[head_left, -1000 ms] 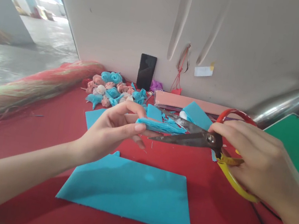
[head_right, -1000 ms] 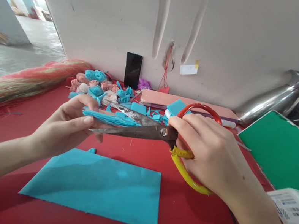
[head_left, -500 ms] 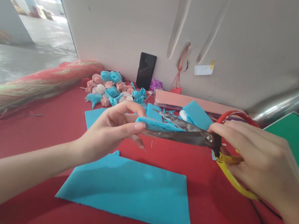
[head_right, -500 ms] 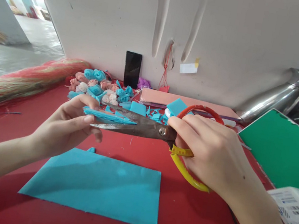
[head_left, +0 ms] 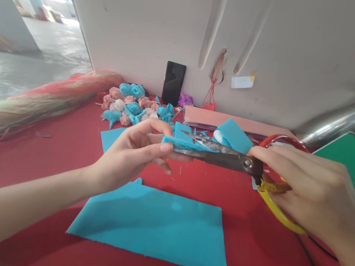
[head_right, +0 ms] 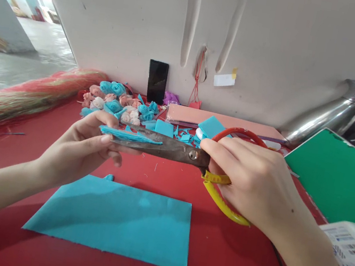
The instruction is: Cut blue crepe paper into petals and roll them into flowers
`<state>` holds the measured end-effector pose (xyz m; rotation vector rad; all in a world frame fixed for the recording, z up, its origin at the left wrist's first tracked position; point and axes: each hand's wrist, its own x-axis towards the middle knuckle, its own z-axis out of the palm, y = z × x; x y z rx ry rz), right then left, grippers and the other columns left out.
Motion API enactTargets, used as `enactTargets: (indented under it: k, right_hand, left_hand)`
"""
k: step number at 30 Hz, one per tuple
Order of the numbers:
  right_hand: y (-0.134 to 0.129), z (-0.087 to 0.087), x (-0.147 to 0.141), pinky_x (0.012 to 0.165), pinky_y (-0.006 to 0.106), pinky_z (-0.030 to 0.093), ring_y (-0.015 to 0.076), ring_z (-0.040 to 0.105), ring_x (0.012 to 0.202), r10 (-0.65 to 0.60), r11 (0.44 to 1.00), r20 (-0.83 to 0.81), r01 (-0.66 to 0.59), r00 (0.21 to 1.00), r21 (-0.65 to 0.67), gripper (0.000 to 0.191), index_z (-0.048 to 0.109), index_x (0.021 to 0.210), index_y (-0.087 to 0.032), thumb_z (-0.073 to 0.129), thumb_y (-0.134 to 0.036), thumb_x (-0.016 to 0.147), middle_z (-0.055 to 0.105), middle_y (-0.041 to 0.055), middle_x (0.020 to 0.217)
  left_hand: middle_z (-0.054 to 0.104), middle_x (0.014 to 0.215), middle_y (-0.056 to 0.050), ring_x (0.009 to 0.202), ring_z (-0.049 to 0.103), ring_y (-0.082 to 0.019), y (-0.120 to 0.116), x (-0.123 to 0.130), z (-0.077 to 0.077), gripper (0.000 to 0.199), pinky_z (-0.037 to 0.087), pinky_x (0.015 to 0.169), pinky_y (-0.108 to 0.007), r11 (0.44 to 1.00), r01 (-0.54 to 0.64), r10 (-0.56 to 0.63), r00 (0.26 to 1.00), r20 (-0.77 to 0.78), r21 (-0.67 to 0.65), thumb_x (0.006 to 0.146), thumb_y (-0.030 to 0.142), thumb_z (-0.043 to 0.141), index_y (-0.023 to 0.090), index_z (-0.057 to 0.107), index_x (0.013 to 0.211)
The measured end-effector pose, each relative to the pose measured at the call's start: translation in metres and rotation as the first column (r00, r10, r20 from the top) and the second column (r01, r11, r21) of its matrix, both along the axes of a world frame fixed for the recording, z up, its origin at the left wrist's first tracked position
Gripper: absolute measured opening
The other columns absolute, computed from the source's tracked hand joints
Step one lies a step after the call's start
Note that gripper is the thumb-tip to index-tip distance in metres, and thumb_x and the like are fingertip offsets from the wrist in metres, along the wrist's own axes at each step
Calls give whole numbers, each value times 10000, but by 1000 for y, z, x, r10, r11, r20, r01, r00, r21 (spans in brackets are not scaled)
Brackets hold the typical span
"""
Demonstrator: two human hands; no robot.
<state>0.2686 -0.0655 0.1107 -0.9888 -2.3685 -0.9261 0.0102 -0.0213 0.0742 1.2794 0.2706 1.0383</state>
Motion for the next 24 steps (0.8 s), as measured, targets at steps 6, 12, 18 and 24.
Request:
enactTargets:
  k: [6, 12, 18, 24]
  right_hand:
    - [0, 0, 0, 500, 241, 354, 115, 542, 574, 13, 1000, -1, -13, 1000, 23, 155, 538, 905, -152, 494, -60, 788, 642, 31, 726]
    - [0, -2, 2, 506, 231, 353, 105, 535, 566, 9, 999, -9, -8, 1000, 31, 146, 535, 893, -172, 504, -77, 787, 612, 7, 678]
    - [-1, 1, 0, 481, 232, 344, 101, 496, 552, -26, 1000, 21, 25, 999, 16, 176, 519, 902, -165, 414, -65, 803, 601, 13, 707]
    - [0, 0, 2, 512, 254, 376, 133, 555, 652, -25, 998, 27, 27, 999, -56, 212, 510, 957, -148, 375, -79, 809, 605, 51, 797]
  left_hand:
    - [703, 759, 33, 828, 686, -180, 0, -1, 0, 62, 553, 551, -139, 1000, -10, 10, 1000, -17, 1, 817, 158, 582, 191, 538, 845]
    - [695, 733, 42, 787, 694, -188, 1, 0, -2, 106, 551, 529, -143, 998, -35, 33, 999, -26, -48, 774, 196, 636, 210, 546, 829]
    - [692, 739, 45, 784, 694, -185, 0, 0, 1, 157, 547, 528, -139, 998, -37, 35, 999, -38, -54, 754, 171, 655, 215, 542, 855]
    - [718, 800, 5, 797, 685, -178, -1, 0, -1, 176, 555, 569, -157, 994, -103, 98, 988, -118, -35, 733, 115, 660, 205, 641, 884]
